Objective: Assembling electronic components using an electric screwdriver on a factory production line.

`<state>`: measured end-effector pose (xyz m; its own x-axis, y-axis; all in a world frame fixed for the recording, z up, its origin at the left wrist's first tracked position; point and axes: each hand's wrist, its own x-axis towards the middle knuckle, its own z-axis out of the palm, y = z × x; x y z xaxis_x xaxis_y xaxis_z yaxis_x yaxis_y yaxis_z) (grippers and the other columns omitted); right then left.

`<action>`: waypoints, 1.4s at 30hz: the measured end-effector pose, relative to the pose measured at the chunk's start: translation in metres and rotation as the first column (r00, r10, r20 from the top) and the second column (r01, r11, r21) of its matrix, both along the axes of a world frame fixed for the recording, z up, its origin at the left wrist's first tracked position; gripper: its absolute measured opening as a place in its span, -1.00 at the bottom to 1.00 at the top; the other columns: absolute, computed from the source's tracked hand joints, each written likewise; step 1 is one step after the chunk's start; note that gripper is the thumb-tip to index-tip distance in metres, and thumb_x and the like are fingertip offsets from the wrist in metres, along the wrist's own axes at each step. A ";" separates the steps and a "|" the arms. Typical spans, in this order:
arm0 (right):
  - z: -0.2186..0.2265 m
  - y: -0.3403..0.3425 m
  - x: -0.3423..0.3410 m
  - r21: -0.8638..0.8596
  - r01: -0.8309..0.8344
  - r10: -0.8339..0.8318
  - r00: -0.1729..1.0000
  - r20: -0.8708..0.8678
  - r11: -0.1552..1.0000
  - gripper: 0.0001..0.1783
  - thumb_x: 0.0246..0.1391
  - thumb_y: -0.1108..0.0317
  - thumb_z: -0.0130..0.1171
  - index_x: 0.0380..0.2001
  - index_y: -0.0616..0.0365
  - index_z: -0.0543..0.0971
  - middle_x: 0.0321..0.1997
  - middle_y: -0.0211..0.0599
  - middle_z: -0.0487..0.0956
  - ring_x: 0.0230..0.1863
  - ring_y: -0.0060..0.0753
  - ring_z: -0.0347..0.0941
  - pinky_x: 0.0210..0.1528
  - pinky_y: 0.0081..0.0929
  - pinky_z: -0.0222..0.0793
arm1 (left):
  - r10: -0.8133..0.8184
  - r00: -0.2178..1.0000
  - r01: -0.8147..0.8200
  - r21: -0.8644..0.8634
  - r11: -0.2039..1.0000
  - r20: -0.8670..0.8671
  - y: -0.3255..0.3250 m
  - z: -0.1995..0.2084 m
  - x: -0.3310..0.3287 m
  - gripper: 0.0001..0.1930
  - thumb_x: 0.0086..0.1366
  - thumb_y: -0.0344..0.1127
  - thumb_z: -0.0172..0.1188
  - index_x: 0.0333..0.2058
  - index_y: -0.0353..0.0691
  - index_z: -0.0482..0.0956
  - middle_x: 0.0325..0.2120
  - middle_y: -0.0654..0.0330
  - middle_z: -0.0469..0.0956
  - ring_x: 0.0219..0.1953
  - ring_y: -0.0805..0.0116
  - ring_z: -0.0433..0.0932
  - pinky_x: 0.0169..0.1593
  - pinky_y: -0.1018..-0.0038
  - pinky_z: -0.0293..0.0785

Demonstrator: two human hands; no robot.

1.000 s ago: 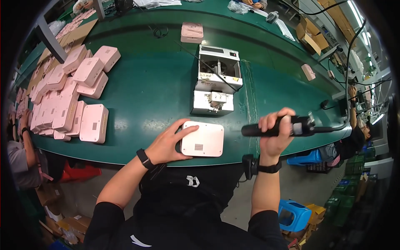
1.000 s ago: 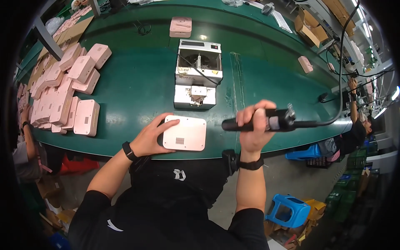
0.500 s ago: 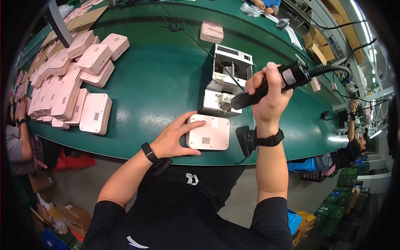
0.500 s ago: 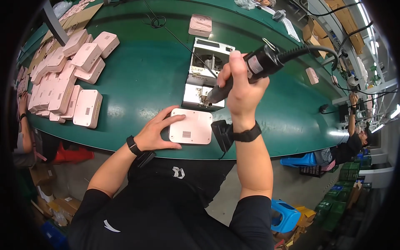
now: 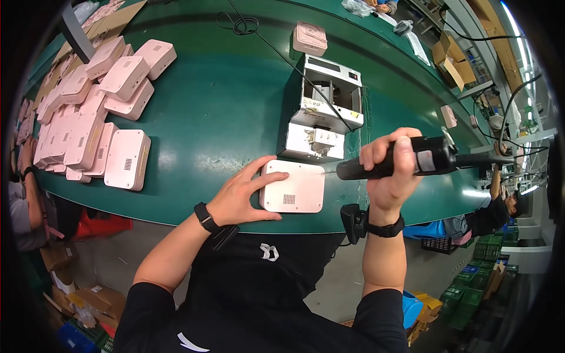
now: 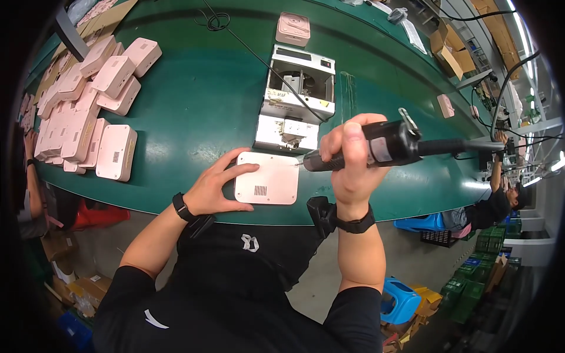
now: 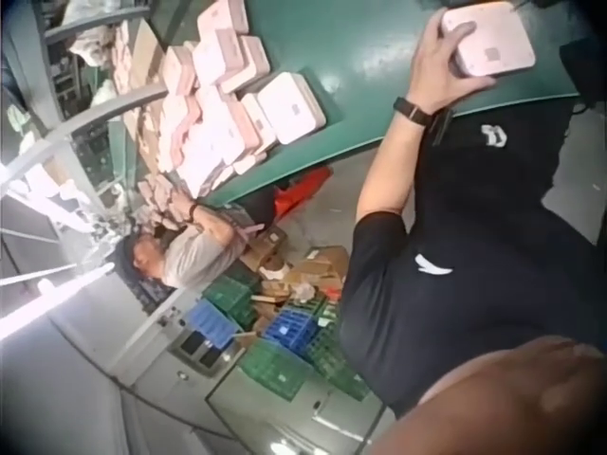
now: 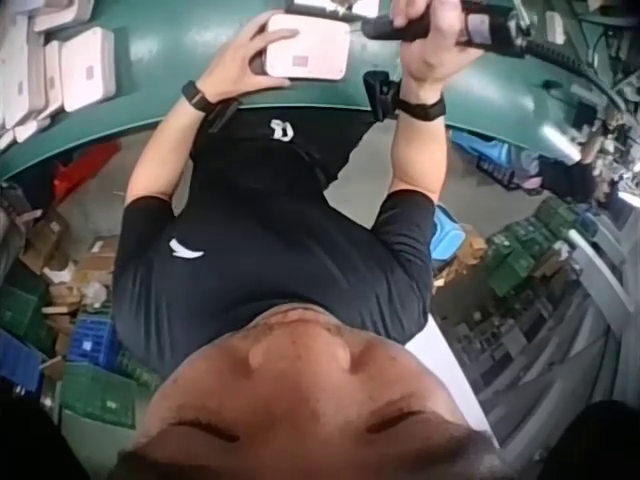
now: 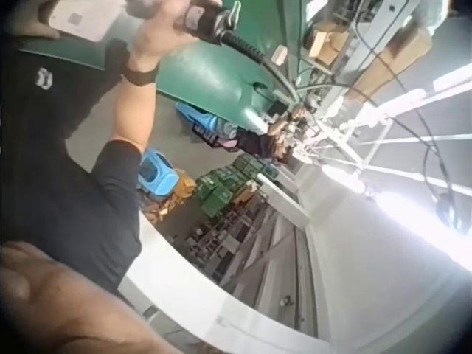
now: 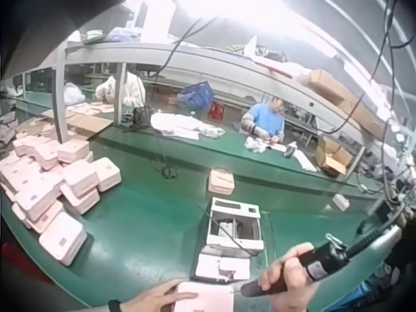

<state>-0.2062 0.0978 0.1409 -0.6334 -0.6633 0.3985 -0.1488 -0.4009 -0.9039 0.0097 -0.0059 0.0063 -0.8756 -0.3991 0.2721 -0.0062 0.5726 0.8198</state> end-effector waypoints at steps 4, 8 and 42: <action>-0.019 -0.002 -0.006 0.007 0.004 -0.005 1.000 0.014 1.000 -0.82 0.23 0.26 0.01 -0.34 0.12 0.34 -0.63 -0.32 0.36 -0.67 -0.48 0.25 -0.57 -0.41 0.27 | 0.011 1.000 -0.011 -0.009 1.000 -0.009 0.000 -0.001 -0.002 -0.18 -0.18 -0.12 0.59 0.15 -0.02 0.48 0.27 0.00 0.23 0.21 -0.05 0.37 0.19 0.20 0.42; -0.020 -0.006 -0.004 0.006 0.001 -0.001 1.000 -0.008 1.000 -0.82 0.22 0.28 0.03 -0.37 0.12 0.32 -0.63 -0.31 0.34 -0.68 -0.49 0.24 -0.60 -0.41 0.27 | 0.016 1.000 -0.016 0.012 1.000 0.002 -0.001 0.000 -0.002 -0.18 -0.19 -0.14 0.59 0.14 -0.01 0.49 0.26 -0.01 0.24 0.21 -0.05 0.37 0.19 0.20 0.43; 0.007 -0.033 0.019 -0.032 -0.110 0.111 0.993 0.031 0.993 -0.79 0.23 0.24 0.01 -0.31 0.18 0.35 -0.65 -0.28 0.35 -0.69 -0.43 0.24 -0.60 -0.40 0.27 | 0.017 1.000 -0.017 -0.013 1.000 0.004 -0.001 -0.002 0.002 -0.21 -0.11 -0.04 0.55 0.16 0.09 0.47 0.25 0.04 0.23 0.22 -0.04 0.35 0.19 0.16 0.41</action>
